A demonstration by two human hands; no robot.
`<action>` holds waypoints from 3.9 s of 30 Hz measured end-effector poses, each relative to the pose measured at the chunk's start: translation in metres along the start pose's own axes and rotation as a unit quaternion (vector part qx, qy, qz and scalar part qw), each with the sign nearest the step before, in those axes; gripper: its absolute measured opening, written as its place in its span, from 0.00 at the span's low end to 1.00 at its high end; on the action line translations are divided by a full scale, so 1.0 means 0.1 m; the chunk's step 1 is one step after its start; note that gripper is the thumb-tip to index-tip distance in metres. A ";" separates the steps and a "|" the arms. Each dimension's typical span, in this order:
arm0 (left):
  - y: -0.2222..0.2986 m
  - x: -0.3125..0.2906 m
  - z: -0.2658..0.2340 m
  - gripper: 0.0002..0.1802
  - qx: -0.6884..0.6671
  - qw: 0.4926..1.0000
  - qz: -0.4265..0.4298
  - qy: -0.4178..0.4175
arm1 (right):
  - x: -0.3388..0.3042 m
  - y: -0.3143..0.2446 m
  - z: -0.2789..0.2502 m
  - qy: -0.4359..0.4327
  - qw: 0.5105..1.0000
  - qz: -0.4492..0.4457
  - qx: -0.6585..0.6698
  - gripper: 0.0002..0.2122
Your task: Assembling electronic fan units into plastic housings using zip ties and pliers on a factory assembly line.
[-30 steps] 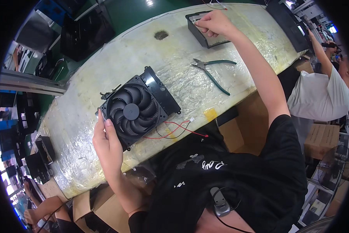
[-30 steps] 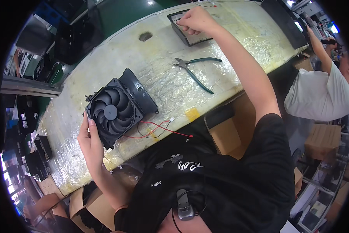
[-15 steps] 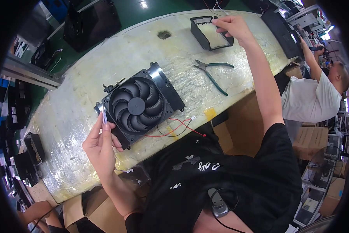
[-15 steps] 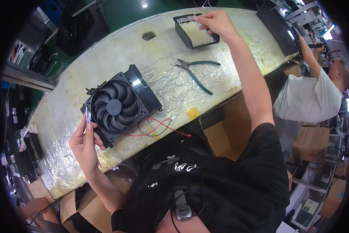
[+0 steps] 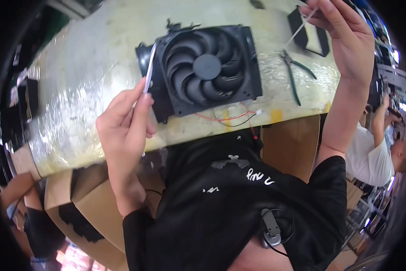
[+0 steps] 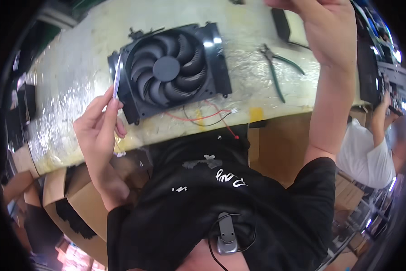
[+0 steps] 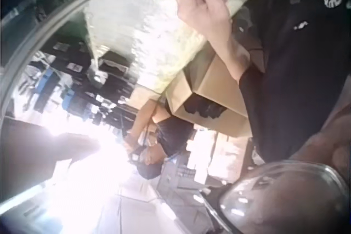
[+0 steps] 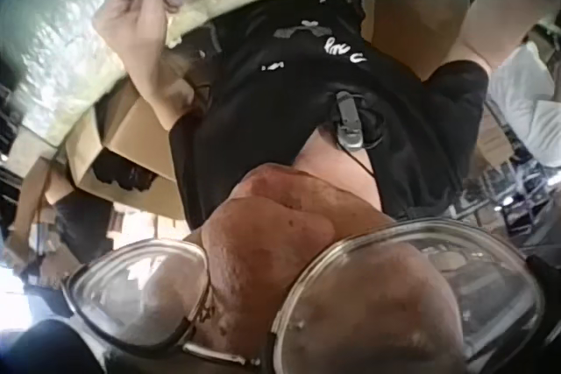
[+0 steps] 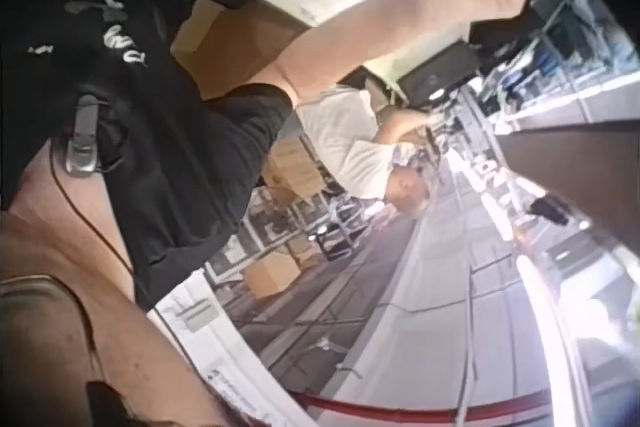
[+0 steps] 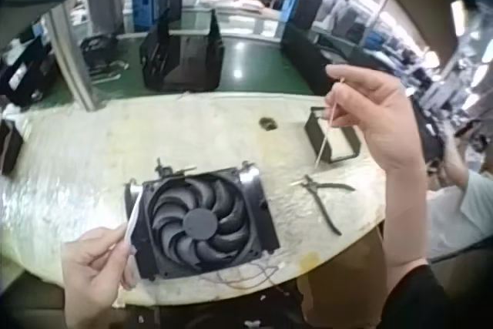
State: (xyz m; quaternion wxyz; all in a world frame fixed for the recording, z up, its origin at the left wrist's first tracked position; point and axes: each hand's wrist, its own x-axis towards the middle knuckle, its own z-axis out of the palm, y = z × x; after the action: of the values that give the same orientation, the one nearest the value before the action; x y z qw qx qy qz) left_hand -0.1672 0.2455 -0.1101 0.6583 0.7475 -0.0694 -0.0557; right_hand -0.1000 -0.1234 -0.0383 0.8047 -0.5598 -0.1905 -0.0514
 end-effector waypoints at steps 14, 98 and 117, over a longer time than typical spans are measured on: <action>-0.13 0.02 -0.11 0.14 -0.159 0.983 -0.092 -0.021 | 0.51 0.58 1.31 -0.163 0.943 0.106 -0.269 0.07; -0.30 0.11 0.11 0.19 -0.339 0.938 -0.077 0.005 | 0.08 0.81 1.42 -0.317 0.839 0.031 -0.442 0.10; -0.31 0.16 0.02 0.23 -0.309 0.947 -0.078 -0.038 | 0.76 0.70 1.67 -0.598 0.666 0.095 -0.436 0.09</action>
State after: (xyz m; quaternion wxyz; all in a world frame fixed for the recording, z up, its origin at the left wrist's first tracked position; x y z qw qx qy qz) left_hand -0.1509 0.2445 -0.1411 0.8477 0.5074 -0.0155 -0.1538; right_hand -0.0506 0.0661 -0.0216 0.1829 -0.7725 -0.5325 0.2936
